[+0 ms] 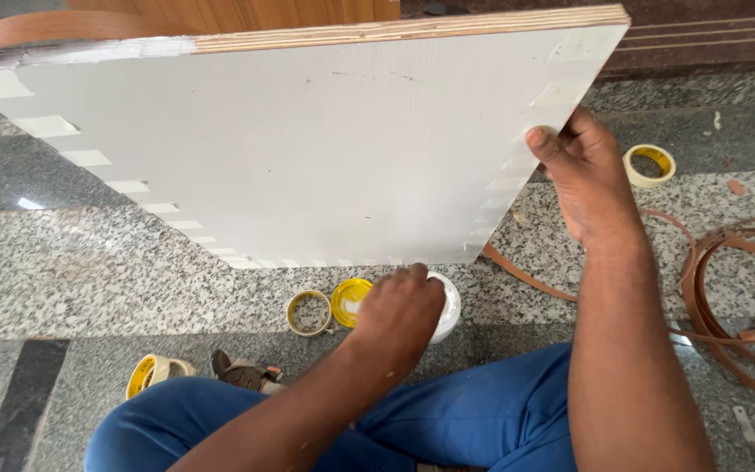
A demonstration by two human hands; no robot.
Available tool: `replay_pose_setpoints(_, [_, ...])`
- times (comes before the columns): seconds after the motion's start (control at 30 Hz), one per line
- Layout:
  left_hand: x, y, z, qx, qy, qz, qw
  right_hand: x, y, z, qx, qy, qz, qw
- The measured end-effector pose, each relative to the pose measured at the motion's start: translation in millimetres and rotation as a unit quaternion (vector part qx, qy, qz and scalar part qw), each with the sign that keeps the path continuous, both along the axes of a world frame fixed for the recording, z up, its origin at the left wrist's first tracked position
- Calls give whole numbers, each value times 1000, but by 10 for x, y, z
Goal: The person applies masking tape to the edge of a white board, spreads white adhesive along the edge with a stick, and then presses a brown edge banding strip onto the adhesive. The person smooths the banding and continues applying tape to the opposite edge.
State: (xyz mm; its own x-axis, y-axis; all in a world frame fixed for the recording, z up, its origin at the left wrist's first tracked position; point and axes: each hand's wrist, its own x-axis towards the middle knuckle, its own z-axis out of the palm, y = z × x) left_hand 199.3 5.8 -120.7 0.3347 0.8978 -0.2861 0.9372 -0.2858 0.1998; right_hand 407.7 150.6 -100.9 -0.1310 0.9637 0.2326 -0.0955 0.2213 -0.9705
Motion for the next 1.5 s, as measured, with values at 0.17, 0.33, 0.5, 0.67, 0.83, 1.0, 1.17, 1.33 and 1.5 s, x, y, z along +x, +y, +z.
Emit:
replay_pose_setpoints(0.17, [63,51,-139,-44,3,23,999,40,-28,-47,-4,23,13,1000])
replay_pose_setpoints(0.33, [-356,-373,-164,92,-136,118,979,78,-23,-94,15,19,21,999])
replay_pose_setpoints(0.5, [-661,-767,-421,67,-326,335,881,23,-42,-47,-12,24,5,1000])
replay_pose_setpoints(0.67, [-797,-975,-746,-77,-417,421,802,-52,-88,27,15,2,-7,1000])
replay_pose_setpoints(0.83, [-865,-1115,-817,-198,-447,472,733,-60,-84,20,21,10,3,1000])
replay_pose_setpoints(1.0, [-987,-1237,-594,-212,-427,462,748,-31,-66,-15,20,-3,0,1000])
replay_pose_setpoints(1.17, [-863,-1246,-531,-69,-456,416,784,-36,-71,-17,29,-5,-3,1000])
replay_pose_setpoints(1.33, [-548,-1214,-768,95,-368,298,876,-45,-79,-24,44,-9,5,999])
replay_pose_setpoints(1.5, [-600,-1469,-895,82,-352,331,872,-2,-100,-17,24,-2,9,1000])
